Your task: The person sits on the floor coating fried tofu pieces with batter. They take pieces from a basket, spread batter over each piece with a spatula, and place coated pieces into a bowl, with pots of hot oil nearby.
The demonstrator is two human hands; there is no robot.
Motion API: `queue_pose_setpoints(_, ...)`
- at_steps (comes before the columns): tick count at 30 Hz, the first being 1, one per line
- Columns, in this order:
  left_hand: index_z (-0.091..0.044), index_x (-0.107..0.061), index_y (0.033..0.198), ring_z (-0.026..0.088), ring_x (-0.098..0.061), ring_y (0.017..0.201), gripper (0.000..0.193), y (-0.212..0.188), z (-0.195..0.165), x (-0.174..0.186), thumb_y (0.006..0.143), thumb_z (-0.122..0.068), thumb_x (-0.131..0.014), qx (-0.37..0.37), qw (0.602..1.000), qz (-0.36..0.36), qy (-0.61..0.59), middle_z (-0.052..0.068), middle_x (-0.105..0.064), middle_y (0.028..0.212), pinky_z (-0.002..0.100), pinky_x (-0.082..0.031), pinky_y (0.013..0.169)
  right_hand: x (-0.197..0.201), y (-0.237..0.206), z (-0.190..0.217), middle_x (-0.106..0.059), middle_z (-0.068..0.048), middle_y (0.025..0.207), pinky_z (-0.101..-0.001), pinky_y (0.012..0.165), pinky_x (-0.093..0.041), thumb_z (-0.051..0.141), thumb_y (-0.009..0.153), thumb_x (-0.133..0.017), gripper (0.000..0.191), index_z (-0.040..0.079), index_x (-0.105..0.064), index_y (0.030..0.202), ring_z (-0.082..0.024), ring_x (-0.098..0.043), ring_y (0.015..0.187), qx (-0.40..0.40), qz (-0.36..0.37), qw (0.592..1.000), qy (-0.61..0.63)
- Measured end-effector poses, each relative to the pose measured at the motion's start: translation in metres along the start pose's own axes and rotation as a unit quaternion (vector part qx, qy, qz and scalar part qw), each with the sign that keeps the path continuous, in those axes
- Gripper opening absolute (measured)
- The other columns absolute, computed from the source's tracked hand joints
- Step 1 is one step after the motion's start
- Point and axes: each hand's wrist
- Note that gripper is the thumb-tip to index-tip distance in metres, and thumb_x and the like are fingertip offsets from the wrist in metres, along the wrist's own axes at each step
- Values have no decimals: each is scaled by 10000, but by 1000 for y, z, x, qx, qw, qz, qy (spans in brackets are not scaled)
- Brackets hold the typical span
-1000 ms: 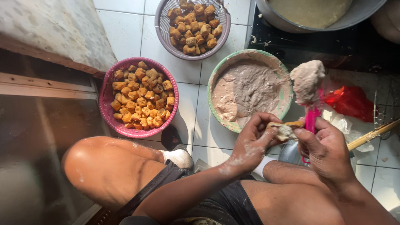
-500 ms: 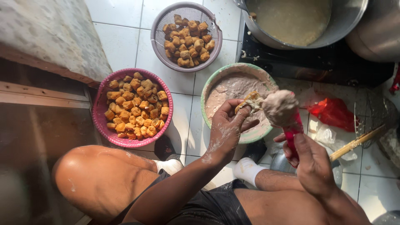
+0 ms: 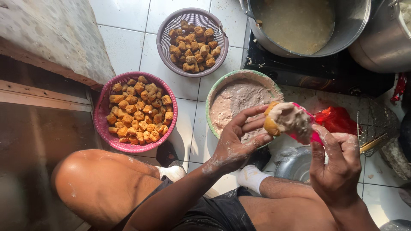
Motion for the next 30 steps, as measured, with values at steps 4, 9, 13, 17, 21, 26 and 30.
queue_pose_setpoints(4, -20, -519, 1498, 184, -609, 1314, 658, 3, 0, 4, 901, -70, -791, -13, 994, -17, 110, 130, -656, 1389, 359, -466, 1181, 1, -10, -3, -604, -78, 1025, -355, 852, -465, 167, 1071, -739, 244, 90, -725, 1302, -230, -585, 934, 58, -41, 995, -65)
queue_pose_setpoints(9, -48, -562, 1337, 167, -603, 1304, 494, 8, 1, 6, 904, -66, -800, -54, 996, -35, 68, 68, -631, 1324, 357, -435, 1225, 12, 1, -10, -623, -53, 1034, -348, 867, -452, 165, 1048, -761, 266, 119, -755, 1310, -218, -602, 920, 67, -11, 997, -46)
queue_pose_setpoints(13, -71, -567, 1264, 169, -603, 1268, 484, 14, -12, 14, 862, -60, -836, -126, 964, -49, 229, 72, -640, 1281, 362, -461, 1165, 10, 11, -2, -610, -95, 1078, -325, 904, -489, 236, 1086, -617, 285, 88, -687, 1318, -201, -611, 980, -46, 36, 993, 106)
queue_pose_setpoints(17, -66, -562, 1303, 171, -584, 1349, 471, 12, -16, 8, 890, -35, -785, -154, 961, -2, 231, 81, -619, 1359, 366, -447, 1238, 2, 10, 10, -660, -144, 1098, -329, 889, -495, 269, 1057, -525, 353, 19, -645, 1276, -196, -627, 999, -91, 130, 956, 245)
queue_pose_setpoints(21, -72, -547, 1297, 175, -619, 1235, 452, 23, 0, 16, 930, -135, -803, -94, 989, -90, 66, 90, -654, 1275, 379, -483, 1126, -4, 17, -3, -656, -110, 1090, -292, 883, -474, 225, 1046, -534, 330, 40, -659, 1289, -151, -604, 990, -221, 164, 917, 290)
queue_pose_setpoints(26, -171, -589, 1238, 83, -591, 1071, 429, 46, 62, 61, 888, -411, -653, 193, 935, -286, 84, -12, -641, 1168, 289, -460, 816, 0, 22, -23, -494, -58, 961, -258, 759, -363, 149, 1110, -522, 318, 1, -649, 1362, -109, -426, 842, -354, 91, 772, 520)
queue_pose_setpoints(30, -98, -586, 1245, 148, -537, 1037, 495, 95, 120, 96, 928, -471, -660, 227, 911, -341, 43, 30, -623, 1144, 383, -398, 811, 3, 24, -20, -616, -1, 1164, -237, 758, -380, 122, 1043, -506, 300, 2, -597, 1302, -77, -445, 859, -371, 53, 733, 568)
Point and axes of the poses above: each hand's wrist, its own y-axis towards the middle knuckle, its own x-axis out of the back of the hand, z = x × y
